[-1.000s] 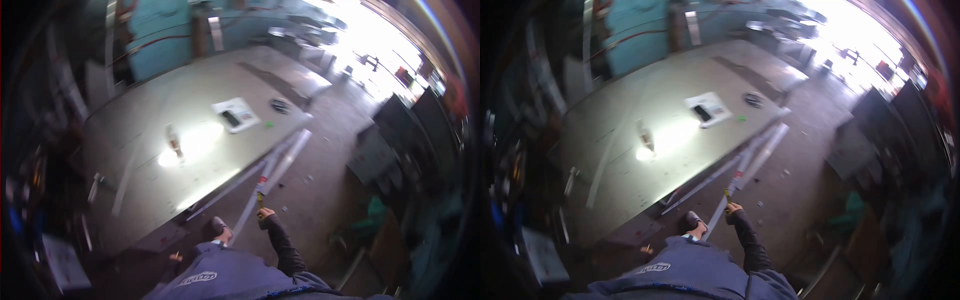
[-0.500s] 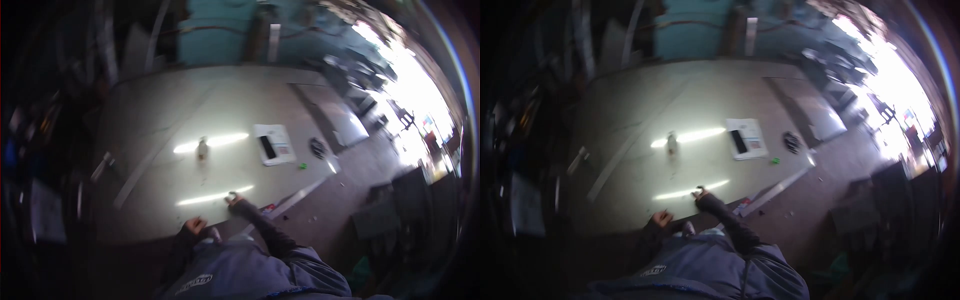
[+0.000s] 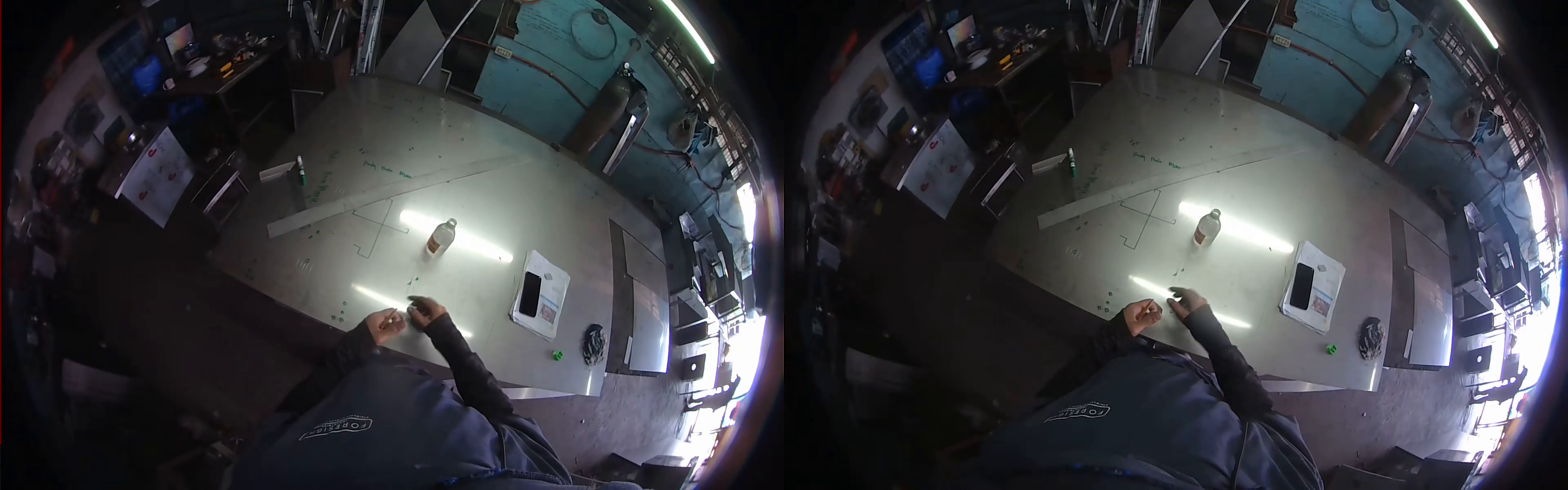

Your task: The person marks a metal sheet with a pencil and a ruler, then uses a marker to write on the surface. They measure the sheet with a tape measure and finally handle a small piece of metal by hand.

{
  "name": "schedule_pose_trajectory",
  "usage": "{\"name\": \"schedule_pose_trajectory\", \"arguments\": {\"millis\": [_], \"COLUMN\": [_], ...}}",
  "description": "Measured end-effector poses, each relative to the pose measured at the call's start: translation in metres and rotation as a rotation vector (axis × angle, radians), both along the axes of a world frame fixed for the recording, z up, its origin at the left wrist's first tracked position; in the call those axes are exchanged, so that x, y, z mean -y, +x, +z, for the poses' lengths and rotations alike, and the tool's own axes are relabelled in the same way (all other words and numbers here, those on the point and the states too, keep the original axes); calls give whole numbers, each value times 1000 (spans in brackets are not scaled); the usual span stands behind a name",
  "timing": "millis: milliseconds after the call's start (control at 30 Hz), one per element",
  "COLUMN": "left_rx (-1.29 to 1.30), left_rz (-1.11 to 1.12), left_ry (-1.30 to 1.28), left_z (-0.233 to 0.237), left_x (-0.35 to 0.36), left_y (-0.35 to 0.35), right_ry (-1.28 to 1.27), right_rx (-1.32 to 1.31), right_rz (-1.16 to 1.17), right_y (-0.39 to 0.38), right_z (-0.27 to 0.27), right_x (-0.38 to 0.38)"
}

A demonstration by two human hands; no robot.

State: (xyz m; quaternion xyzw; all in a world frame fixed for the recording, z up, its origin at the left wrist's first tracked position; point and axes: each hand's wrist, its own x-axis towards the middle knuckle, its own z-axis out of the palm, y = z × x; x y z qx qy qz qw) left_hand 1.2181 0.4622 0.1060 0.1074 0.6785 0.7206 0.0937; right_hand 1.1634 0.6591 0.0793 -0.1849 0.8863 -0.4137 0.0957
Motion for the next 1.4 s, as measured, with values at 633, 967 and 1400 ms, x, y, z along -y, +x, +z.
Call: {"name": "schedule_pose_trajectory", "arguments": {"millis": [633,967,1400], "left_rx": [261,262,358], "left_rz": [-359,-375,-539], "left_ry": [312,126,142], "left_z": [5,5,-1], "left_x": [-67,-75,-83], "left_y": [0,-4,-20], "right_ry": [-723,-466,-474], "right_rx": [686,376,376], "right_rz": [72,34,-55], "right_y": [52,68,78], "right_z": [50,52,49], "right_x": [-77,-83,-93]}}
